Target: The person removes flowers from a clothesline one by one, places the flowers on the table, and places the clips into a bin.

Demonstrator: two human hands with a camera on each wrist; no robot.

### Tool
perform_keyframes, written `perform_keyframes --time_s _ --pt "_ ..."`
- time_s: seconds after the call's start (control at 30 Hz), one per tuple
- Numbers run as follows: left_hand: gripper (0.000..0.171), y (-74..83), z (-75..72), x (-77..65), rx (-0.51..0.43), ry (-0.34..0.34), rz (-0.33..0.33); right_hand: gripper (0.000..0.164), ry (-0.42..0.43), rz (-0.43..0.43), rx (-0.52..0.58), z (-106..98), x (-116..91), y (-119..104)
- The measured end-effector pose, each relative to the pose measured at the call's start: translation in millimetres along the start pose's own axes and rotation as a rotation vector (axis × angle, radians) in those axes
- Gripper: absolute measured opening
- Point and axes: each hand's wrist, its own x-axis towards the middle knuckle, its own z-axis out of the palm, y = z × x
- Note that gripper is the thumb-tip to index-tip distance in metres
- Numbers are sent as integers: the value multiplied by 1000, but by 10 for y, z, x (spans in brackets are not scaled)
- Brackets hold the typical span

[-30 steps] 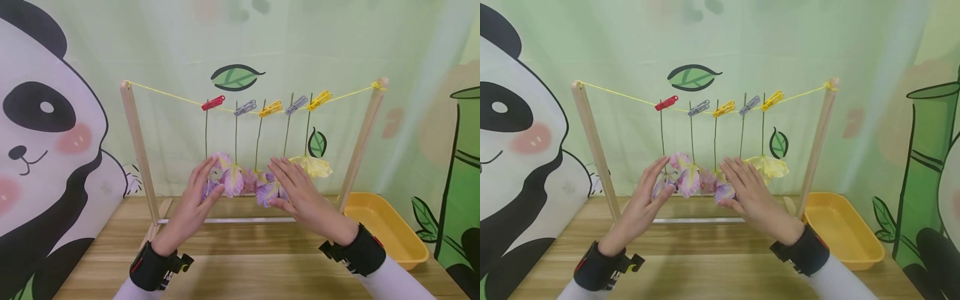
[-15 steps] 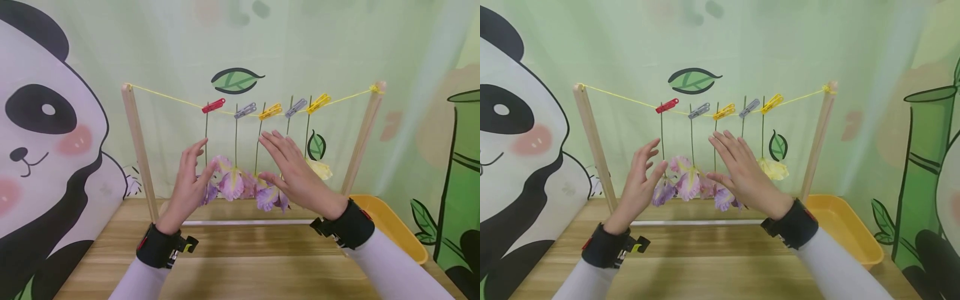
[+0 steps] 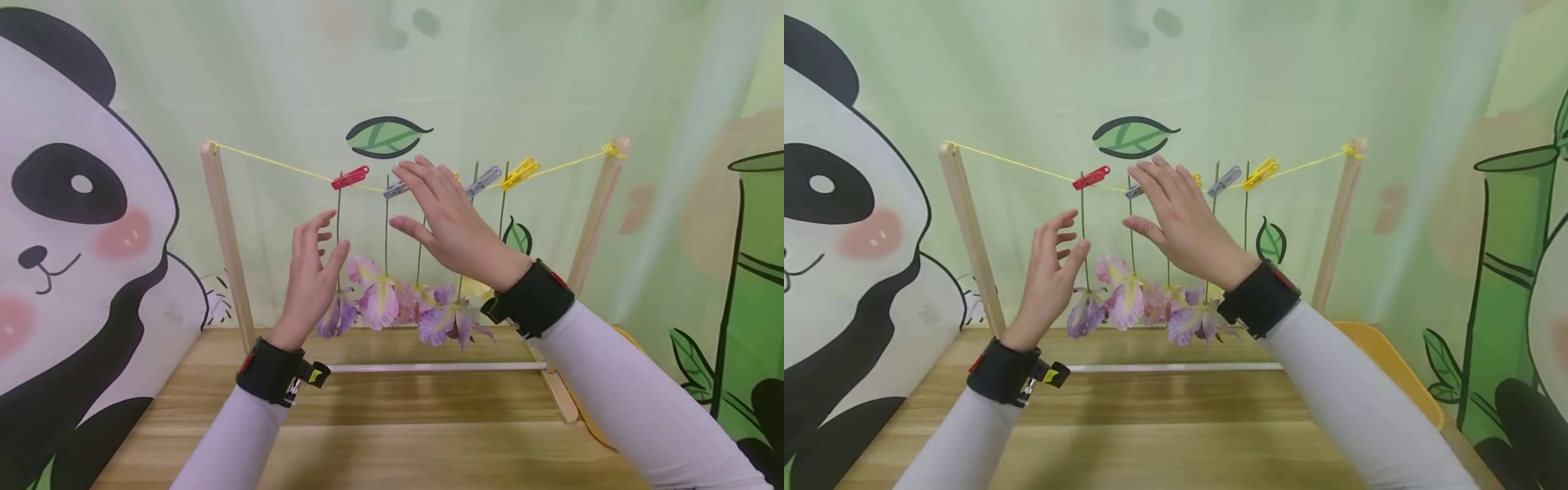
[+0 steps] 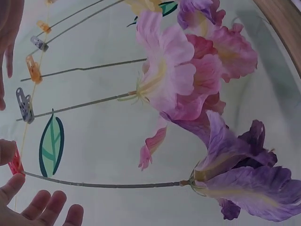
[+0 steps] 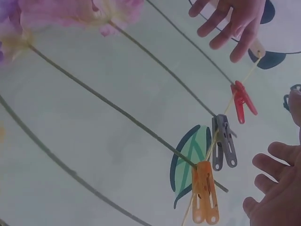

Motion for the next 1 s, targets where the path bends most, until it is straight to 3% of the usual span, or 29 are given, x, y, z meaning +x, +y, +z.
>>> perform_keyframes --time_s 0.6,0.77,1.0 --pt "49 -126 -21 241 46 35 -52 64 -183 129 -66 159 735 -126" --pt "38 -150 22 226 80 67 -63 55 -172 113 -138 208 806 -177" --pt "28 -162 57 198 141 117 -19 32 -142 137 -200 213 847 -222"
